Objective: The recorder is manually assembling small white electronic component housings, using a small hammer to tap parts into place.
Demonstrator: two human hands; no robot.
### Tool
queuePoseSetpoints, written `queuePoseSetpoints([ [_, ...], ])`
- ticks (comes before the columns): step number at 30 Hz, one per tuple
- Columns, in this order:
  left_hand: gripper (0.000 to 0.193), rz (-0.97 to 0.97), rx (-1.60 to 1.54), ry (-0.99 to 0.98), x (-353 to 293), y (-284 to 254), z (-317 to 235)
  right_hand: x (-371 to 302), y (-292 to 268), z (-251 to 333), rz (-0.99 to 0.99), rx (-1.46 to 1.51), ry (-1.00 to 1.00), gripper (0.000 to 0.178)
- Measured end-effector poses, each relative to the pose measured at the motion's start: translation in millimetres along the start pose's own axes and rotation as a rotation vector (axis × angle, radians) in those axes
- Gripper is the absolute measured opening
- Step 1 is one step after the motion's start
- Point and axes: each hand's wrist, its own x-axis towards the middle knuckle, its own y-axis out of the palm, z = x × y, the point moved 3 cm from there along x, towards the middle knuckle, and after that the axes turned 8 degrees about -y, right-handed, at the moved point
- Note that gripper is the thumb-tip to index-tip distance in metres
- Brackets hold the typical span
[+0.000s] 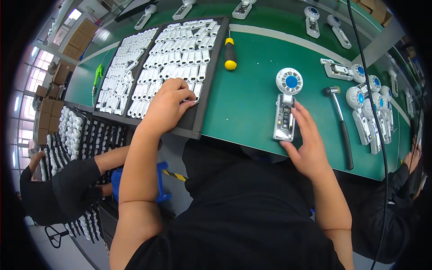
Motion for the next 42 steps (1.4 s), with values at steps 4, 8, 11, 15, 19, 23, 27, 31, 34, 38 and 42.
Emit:
queuePoseSetpoints([
  [4, 0.01, -0.007, -0.092, 0.008, 3.2, -8.5, 8.5, 0.6, 2.0, 2.5, -0.036, -0.026, -0.037, 0.082],
  [8, 0.006, 0.045, -0.384, -0.135, 6.8, -21.4, 19.1, 0.5, 6.8, 4.9, -0.059, -0.096, -0.089, 0.077],
  [11, 0.007, 0.07, -0.707, -0.161, 10.7, -16.2, 22.2, 2.3, 9.5, 7.7, -0.059, -0.144, -0.066, 0.076],
  [15, 0.011, 0.151, -1.26, -0.093, 18.3, -3.2, 5.9, 10.3, 4.2, 18.1, -0.127, -0.218, -0.103, 0.066],
  [19, 0.013, 0.416, -1.628, -0.158, 21.3, 27.1, -46.6, 22.4, -7.7, 30.1, -0.167, -0.083, -0.277, 0.051],
  [23, 0.016, 0.667, -1.778, -0.235, 17.6, 59.8, -88.5, 35.8, -16.4, 37.8, -0.195, 0.038, -0.43, 0.039],
  [27, 0.018, 0.824, -1.824, -0.313, 16.1, 81.1, -109.2, 36.7, -25.3, 33.4, -0.11, 0.018, -0.524, 0.038],
  [31, 0.019, 0.88, -1.8, -0.333, 19.1, 90.0, -119.6, 29.7, -27.6, 24.4, -0.075, 0.003, -0.515, 0.037],
  [34, 0.02, 0.887, -1.783, -0.349, 19.5, 94.0, -124.1, 27.6, -28.9, 26.7, -0.09, -0.047, -0.55, 0.038],
  [38, 0.021, 0.902, -1.816, -0.306, 19.8, 95.5, -132.4, 20.2, -30.2, 16.4, -0.149, -0.078, -0.585, 0.045],
  [42, 0.024, 0.788, -1.846, -0.276, 16.2, 83.3, -154.1, 8.8, -7.0, 1.7, -0.414, 0.785, -0.302, 0.051],
])
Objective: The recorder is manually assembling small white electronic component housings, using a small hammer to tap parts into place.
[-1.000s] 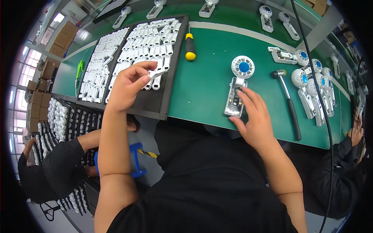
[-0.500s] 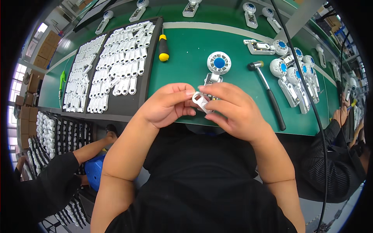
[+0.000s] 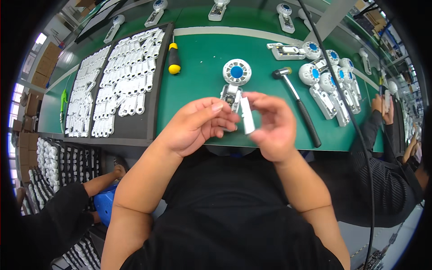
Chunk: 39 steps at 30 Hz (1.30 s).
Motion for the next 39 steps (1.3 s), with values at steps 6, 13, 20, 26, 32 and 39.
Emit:
queuePoseSetpoints([
  [6, 0.025, 0.01, -0.101, -0.09, 0.1, 42.6, 16.0, -17.7, 16.4, -21.0, -0.354, 0.895, 0.422, 0.059],
  [13, 0.028, -0.003, -0.204, 0.062, 17.4, 52.6, 26.7, -21.0, 25.3, -24.7, -0.286, 0.903, 0.385, 0.056],
  [20, 0.022, -0.035, -0.22, 0.062, 14.0, 54.7, 28.1, -25.3, 20.8, -22.8, -0.197, 0.825, 0.329, 0.055],
  [26, 0.022, -0.075, -0.124, 0.05, 14.4, 59.3, 24.6, -23.0, 21.5, -21.4, -0.224, 0.77, 0.301, 0.056],
  [32, 0.019, -0.208, -0.063, 0.138, 19.5, 69.0, 25.6, -18.4, 19.4, -24.2, -0.259, 1.14, 0.365, 0.057],
  [39, 0.018, -0.249, 0.779, 0.007, 1.5, 54.1, 4.3, -8.6, -5.6, -9.8, -0.087, 0.437, 0.236, 0.047],
])
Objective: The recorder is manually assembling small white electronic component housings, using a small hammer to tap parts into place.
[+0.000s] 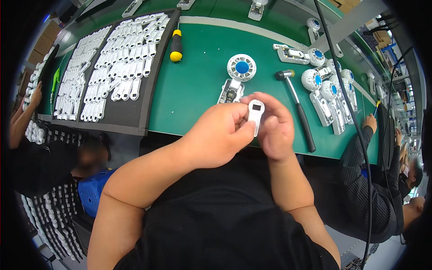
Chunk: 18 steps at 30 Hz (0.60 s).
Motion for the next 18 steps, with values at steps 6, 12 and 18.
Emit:
queuePoseSetpoints([
  [6, 0.022, -0.066, 0.174, 0.134, -5.6, -3.8, -3.0, 9.4, -3.3, 15.4, 0.007, -0.427, -0.038, 0.024],
  [12, 0.02, -0.196, 0.332, 0.274, -7.1, -4.0, 2.8, 8.5, -3.9, 24.2, 0.054, -0.565, -0.037, 0.022],
  [18, 0.018, -0.196, 0.382, 0.272, -9.6, -5.0, 4.2, 6.4, 2.2, 28.5, 0.061, -0.718, -0.091, 0.02],
])
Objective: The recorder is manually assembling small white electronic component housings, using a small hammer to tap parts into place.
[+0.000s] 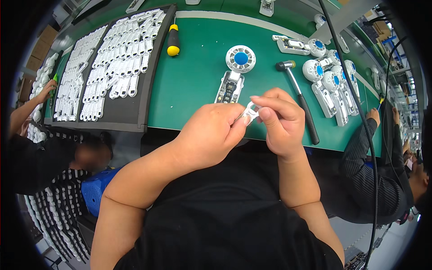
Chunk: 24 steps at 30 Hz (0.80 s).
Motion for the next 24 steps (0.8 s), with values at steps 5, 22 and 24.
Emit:
queuePoseSetpoints([
  [5, 0.016, -0.078, -0.004, 0.119, 1.8, -1.6, 1.0, 4.7, 1.5, 11.3, -0.016, -0.135, 0.025, 0.018],
  [22, 0.047, 0.287, -1.017, -0.275, 1.9, 16.9, 42.9, 7.0, 19.0, 6.8, 0.002, -0.354, -0.082, 0.014],
  [24, 0.05, 0.3, -1.105, -0.256, 3.9, 11.7, 43.5, 9.9, 10.2, 11.3, -0.017, -0.202, -0.009, 0.02],
])
